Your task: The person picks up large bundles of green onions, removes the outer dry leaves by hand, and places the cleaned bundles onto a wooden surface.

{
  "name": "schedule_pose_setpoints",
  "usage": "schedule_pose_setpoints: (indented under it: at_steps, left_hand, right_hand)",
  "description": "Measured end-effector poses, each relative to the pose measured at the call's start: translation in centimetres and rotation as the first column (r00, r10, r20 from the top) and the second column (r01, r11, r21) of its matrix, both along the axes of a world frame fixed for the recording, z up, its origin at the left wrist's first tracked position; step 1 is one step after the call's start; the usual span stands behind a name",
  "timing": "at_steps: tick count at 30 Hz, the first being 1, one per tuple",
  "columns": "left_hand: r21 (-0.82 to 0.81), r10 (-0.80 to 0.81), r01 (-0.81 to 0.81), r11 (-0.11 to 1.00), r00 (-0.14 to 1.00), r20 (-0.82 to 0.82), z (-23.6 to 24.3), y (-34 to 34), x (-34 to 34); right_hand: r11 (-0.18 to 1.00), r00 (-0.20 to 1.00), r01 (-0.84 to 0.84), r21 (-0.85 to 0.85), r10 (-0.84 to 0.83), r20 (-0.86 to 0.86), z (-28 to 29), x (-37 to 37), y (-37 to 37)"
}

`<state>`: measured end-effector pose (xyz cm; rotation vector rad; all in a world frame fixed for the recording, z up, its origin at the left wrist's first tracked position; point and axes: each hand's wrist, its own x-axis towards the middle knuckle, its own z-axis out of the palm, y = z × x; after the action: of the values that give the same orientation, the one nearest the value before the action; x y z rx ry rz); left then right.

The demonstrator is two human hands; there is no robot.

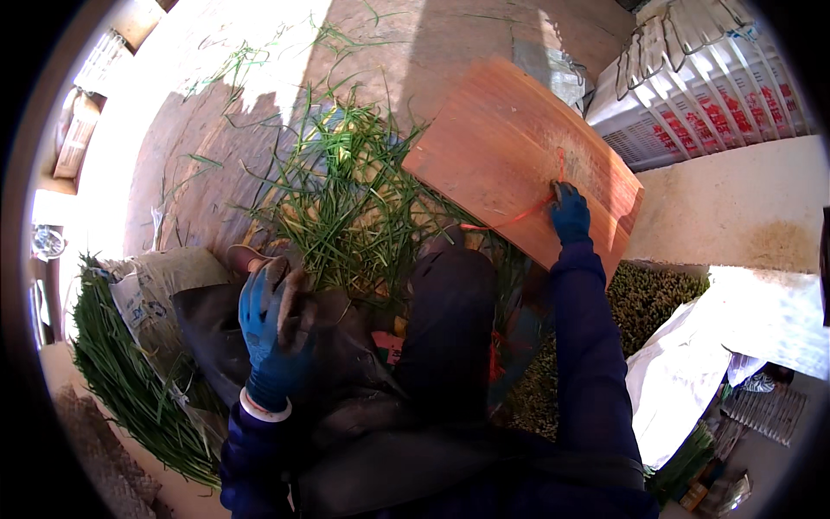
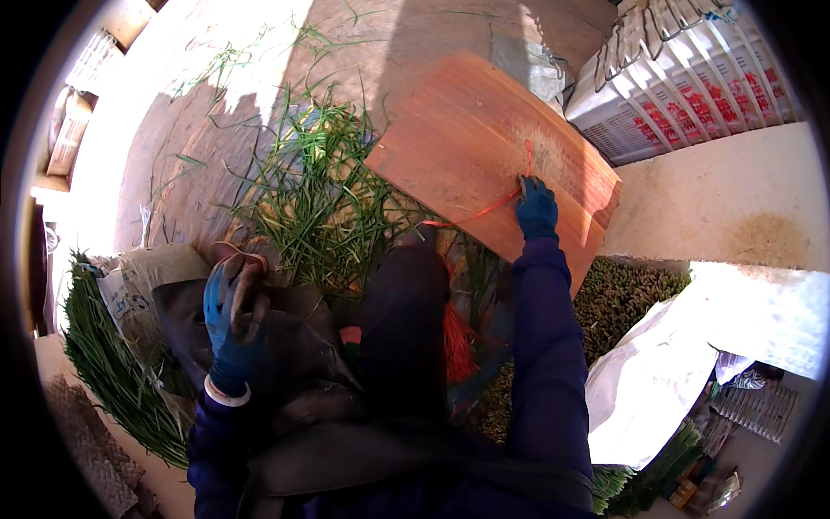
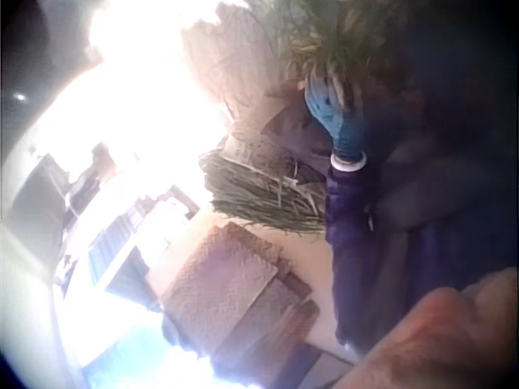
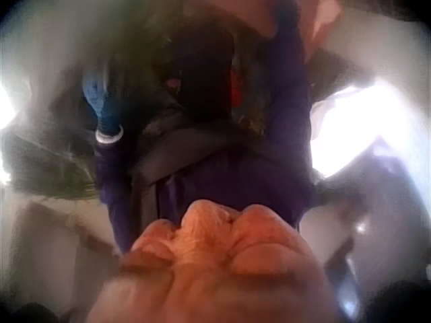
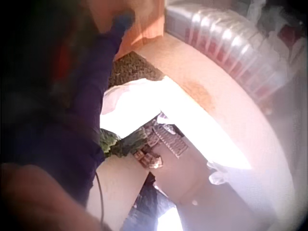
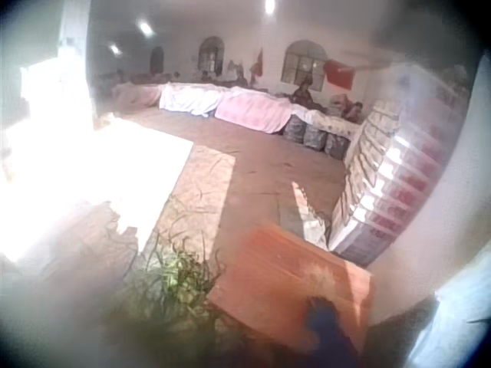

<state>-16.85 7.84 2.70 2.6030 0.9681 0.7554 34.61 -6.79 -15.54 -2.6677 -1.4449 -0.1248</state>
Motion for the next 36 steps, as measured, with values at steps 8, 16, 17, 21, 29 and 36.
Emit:
schedule_pose_setpoints:
  at_steps: [8,16,17,21,29,36]
  left_hand:
    - [0.196,0.551,-0.515,0.834,0.781,-0.292,-1.8,1.4,-14.7]
    - [0.257,0.536,-0.472,0.843,0.767,-0.351,-2.2,3.9,-13.5]
    - [0.243,0.551,-0.495,0.835,0.754,-0.358,-2.7,3.7,-13.7]
    - [0.165,0.540,-0.528,0.833,0.708,-0.456,-3.5,3.8,-14.1]
    - [0.043,0.479,-0.549,0.835,0.686,-0.547,-3.2,5.3,-14.1]
    - [0.055,0.495,-0.562,0.826,0.674,-0.548,-3.3,5.3,-13.3]
  right_hand:
    - [0.864,0.562,-0.472,0.174,0.447,-0.695,13.4,-13.6,16.1]
    - [0.646,0.490,-0.745,-0.168,0.359,-0.794,-10.6,-42.1,16.2]
    - [0.615,0.463,-0.757,-0.221,0.265,-0.846,-12.0,-45.1,14.5]
    - [0.470,0.356,-0.836,-0.283,0.074,-0.931,-22.5,-51.4,6.0]
    - [0.796,0.404,-0.605,-0.008,0.299,-0.864,-30.7,-37.2,28.9]
    - [0.629,0.649,-0.698,-0.341,0.356,-0.672,-21.8,-26.0,39.1]
